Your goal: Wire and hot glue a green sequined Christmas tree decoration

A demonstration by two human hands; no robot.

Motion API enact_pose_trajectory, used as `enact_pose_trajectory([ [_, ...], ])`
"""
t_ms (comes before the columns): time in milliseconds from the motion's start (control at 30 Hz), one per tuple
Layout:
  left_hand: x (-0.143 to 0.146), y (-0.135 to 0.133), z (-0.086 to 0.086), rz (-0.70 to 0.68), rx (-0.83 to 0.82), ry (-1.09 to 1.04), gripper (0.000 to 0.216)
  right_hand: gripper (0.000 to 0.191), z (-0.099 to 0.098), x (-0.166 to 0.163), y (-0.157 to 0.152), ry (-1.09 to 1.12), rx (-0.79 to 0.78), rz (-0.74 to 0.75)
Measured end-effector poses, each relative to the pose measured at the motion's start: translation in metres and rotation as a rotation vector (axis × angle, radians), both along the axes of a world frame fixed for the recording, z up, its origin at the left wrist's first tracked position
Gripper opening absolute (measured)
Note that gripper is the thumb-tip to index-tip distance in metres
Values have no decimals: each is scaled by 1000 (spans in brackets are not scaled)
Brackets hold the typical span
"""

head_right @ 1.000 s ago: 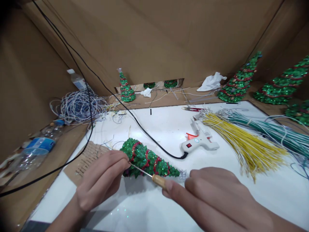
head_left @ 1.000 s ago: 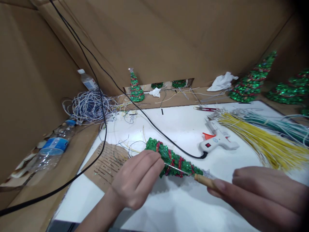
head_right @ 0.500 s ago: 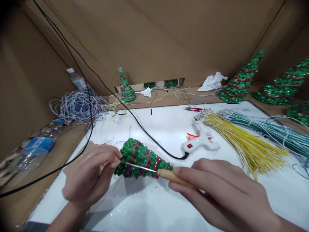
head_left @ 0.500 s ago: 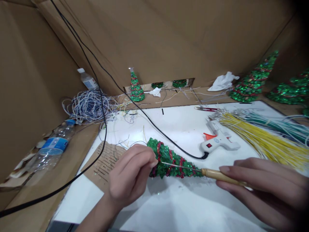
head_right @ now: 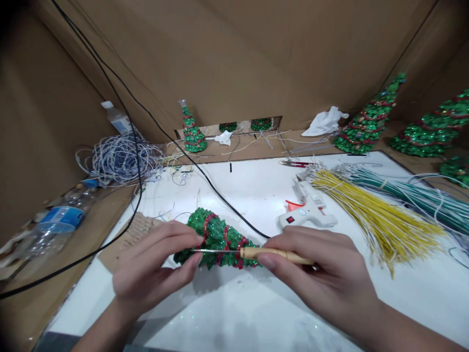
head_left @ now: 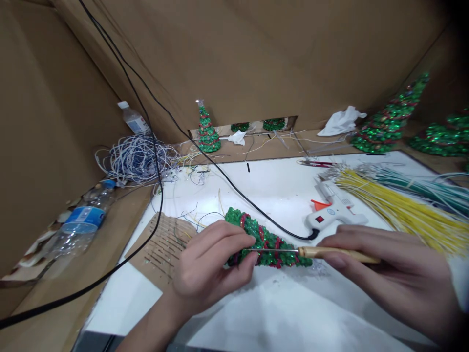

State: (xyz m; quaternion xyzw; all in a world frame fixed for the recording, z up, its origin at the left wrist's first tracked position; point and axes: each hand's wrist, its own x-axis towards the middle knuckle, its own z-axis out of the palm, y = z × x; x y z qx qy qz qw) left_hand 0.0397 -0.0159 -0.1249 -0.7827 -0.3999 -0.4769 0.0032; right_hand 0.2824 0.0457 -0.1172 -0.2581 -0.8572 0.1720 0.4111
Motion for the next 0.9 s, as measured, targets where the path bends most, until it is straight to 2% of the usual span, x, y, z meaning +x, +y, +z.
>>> enact_pose_trajectory([
  [100, 2, -1, -2, 0, 33, 42, 16, 11, -1, -2, -1, 9, -83, -3],
  [233, 2, -2, -2, 20, 45, 109, 16, 36, -1, -3, 0, -50, -268, -46],
  [367, 1, -2, -1, 28, 49, 136, 16, 47, -5, -1, 3, -81, -448, -92],
  [633, 2, -4, -1, 42, 14, 138, 15, 52, -7, -3, 4, -45, -732, -75],
  [900, 1, -3, -3, 17, -10, 55, 19, 53, -12, -4, 6, -30, -849, -62],
])
